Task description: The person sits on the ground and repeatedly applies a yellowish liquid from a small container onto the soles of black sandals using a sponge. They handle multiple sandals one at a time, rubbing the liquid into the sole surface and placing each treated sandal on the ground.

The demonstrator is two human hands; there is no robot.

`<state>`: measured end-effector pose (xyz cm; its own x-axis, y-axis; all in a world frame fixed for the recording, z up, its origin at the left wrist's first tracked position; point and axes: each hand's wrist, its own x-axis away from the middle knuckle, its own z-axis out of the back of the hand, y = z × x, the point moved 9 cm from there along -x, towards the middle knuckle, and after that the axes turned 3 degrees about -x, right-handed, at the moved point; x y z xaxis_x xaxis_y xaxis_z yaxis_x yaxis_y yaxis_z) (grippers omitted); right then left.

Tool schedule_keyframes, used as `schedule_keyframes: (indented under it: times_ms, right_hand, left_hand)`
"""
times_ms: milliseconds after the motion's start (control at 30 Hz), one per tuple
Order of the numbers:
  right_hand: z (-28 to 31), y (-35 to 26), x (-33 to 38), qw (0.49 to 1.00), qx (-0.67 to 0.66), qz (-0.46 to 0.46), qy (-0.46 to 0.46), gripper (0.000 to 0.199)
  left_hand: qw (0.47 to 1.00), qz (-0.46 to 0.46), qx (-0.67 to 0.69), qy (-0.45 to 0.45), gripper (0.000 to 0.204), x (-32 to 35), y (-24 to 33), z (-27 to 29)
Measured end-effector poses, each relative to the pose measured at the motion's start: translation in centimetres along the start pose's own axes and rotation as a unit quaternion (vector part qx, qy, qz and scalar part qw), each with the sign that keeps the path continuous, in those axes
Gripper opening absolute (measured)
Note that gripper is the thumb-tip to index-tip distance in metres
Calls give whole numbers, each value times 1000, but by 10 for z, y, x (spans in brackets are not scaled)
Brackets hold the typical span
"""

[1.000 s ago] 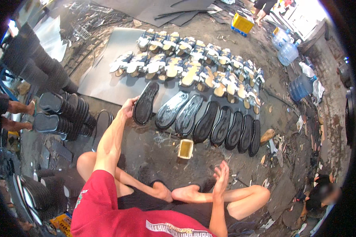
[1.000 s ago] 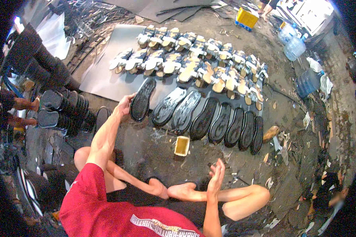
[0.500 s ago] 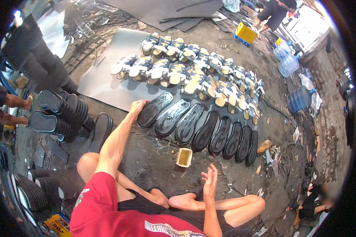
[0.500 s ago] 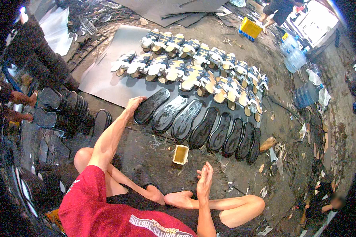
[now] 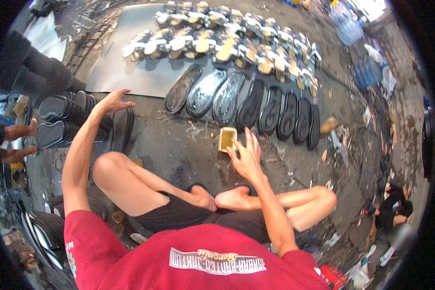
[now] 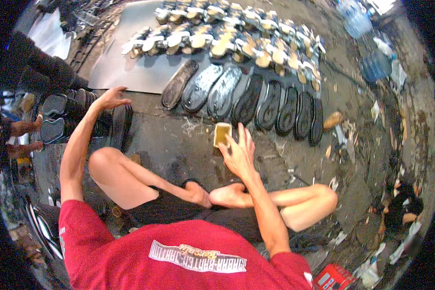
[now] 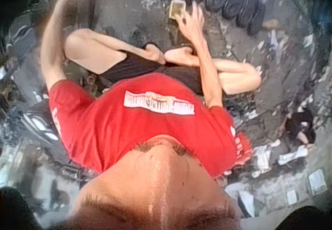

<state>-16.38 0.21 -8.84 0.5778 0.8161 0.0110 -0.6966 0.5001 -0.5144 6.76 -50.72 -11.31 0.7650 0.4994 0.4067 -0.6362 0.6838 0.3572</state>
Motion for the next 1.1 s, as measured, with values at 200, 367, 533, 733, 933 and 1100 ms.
schedule_keyframes:
  times_ms: [200,367,533,733,933,1100]
  right_hand:
    - [-68,10,-35,997,76,16,-11,61]
    - [-71,25,-24,995,64,55,58,60]
    - [-1,2,-24,989,-93,-4,112,68]
    - [-31,47,11,988,-111,-93,59,65]
    - [84,-8,-29,794,-592,-134,-20,77]
    - [193,-73,-53,659,-752,27,-1,76]
  left_hand:
    - [933,240,44,264,138,135,-68,-121]
    - [884,427,-24,188,130,145,-78,-155]
    - [873,421,15,246,117,155,-127,-153]
    - [822,1,376,427,81,115,-42,-73]
    - [719,-19,617,319,53,171,57,109]
    - [699,-184,639,263,82,198,250,129]
